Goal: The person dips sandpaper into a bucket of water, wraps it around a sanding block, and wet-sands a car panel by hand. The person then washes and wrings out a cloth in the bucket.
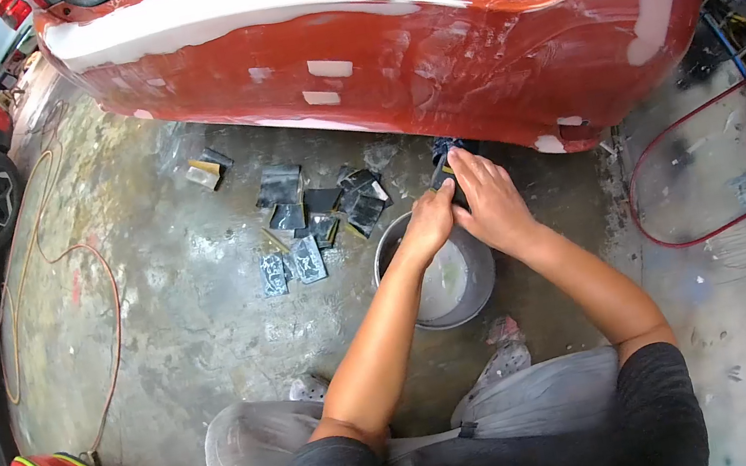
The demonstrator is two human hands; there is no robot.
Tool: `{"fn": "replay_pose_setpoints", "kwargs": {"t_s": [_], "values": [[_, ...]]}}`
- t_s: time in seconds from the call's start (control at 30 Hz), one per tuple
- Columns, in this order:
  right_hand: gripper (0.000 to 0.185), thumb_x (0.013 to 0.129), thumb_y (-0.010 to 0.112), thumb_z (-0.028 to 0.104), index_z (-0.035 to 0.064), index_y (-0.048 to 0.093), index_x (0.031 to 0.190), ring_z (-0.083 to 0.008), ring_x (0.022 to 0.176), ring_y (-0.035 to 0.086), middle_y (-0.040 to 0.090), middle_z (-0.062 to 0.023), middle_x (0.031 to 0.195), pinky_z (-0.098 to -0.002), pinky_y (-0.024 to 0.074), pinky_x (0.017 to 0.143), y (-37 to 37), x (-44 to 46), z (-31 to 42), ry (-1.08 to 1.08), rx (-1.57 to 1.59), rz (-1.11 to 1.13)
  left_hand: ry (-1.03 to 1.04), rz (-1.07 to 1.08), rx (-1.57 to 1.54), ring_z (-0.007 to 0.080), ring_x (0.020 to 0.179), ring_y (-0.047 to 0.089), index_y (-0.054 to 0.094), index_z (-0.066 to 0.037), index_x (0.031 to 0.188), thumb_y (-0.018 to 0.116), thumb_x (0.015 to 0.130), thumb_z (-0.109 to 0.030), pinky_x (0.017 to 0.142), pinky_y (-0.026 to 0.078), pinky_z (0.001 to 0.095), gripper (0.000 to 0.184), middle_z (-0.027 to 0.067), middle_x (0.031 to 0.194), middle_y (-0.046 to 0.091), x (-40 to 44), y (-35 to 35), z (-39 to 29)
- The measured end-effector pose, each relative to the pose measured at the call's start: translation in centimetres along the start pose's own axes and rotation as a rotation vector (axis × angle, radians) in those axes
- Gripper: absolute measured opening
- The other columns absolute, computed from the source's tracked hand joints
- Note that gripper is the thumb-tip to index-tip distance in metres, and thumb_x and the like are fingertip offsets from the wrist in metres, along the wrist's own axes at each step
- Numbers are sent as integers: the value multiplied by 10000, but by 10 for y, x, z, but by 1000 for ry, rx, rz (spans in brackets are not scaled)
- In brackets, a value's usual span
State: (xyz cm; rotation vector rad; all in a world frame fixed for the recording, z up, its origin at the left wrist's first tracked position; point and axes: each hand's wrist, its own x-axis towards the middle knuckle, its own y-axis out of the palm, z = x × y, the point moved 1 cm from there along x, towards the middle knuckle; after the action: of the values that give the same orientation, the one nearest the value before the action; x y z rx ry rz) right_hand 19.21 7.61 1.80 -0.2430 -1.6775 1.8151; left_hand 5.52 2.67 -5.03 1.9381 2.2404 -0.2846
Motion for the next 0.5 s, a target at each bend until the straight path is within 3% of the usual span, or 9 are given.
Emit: {"fn": "replay_pose_setpoints", "kwargs": {"t_s": [0.13, 0.23, 0.27, 0.3, 0.33, 0.37, 0.43, 0.47, 0.5], "values": [[681, 850, 743, 221, -38, 501, 1431, -398, 1312, 528, 537, -233, 1425, -472, 434, 1099, -4, 9, 3, 84, 34, 32, 26, -6, -100, 272, 1031, 614, 657, 85, 1204, 437, 1060, -494, 953, 457, 406, 636, 205, 1126, 702, 16, -24, 4], [575, 869, 719, 232, -21, 566, 1362, -397, 1218, 593, 564, -223, 1335, -486, 496, 1024, -9, 14, 21, 198, 34, 431, -29, -229, -167, 207, 929, 602, 671, 0, 1103, 501, 1035, -481, 815, 490, 394, 515, 111, 997, 679, 31, -87, -14], [505, 882, 680, 266, 5, 624, 1311, -395, 1201, 610, 586, -225, 1270, -482, 512, 1011, 3, 9, 27, 176, -27, 623, 109, -354, -323, 183, 907, 585, 652, -16, 1093, 538, 1024, -449, 774, 484, 380, 453, 89, 997, 657, 43, -106, -7], [490, 892, 636, 291, 23, 648, 1302, -391, 1201, 620, 584, -233, 1308, -472, 520, 1011, 8, 14, 46, 226, -82, 885, 245, -485, -480, 159, 884, 569, 633, -33, 1084, 575, 1012, -418, 732, 479, 365, 395, 68, 996, 634, 56, -118, -2], [501, 880, 669, 299, 35, 643, 1305, -404, 1194, 627, 595, -226, 1321, -489, 522, 1005, 39, 5, 50, 217, -162, 1055, 253, -702, -501, 163, 897, 572, 621, -19, 1141, 597, 1003, -378, 753, 481, 359, 385, 78, 1037, 635, 63, -126, -9], [473, 903, 602, 294, 45, 665, 1300, -374, 1208, 640, 581, -235, 1373, -465, 532, 1005, 68, -4, 59, 179, -255, 1186, 251, -915, -515, 168, 910, 574, 608, -4, 1198, 618, 994, -337, 773, 483, 352, 391, 88, 1078, 635, 62, -133, -23], [442, 915, 605, 298, 56, 694, 1274, -362, 1209, 656, 598, -226, 1405, -459, 545, 989, 130, -28, 59, 66, -283, 1316, 230, -974, -644, 350, 1159, 566, 572, 67, 1265, 609, 987, -295, 1026, 436, 419, 458, 252, 1297, 533, 54, -137, -51], [428, 929, 588, 291, 56, 695, 1271, -355, 1194, 661, 618, -216, 1383, -471, 546, 983, 193, -59, 33, 167, -237, 1319, 203, -970, -669, 364, 1224, 528, 528, 65, 1325, 622, 977, -301, 1068, 408, 430, 514, 268, 1359, 483, 50, -137, -60], [415, 941, 577, 284, 55, 694, 1266, -366, 1185, 662, 626, -219, 1360, -477, 546, 979, 209, -78, 27, 184, -163, 1238, 179, -963, -692, 377, 1290, 490, 484, 63, 1385, 635, 967, -306, 1109, 379, 442, 578, 284, 1420, 434, 51, -136, -65]]}}
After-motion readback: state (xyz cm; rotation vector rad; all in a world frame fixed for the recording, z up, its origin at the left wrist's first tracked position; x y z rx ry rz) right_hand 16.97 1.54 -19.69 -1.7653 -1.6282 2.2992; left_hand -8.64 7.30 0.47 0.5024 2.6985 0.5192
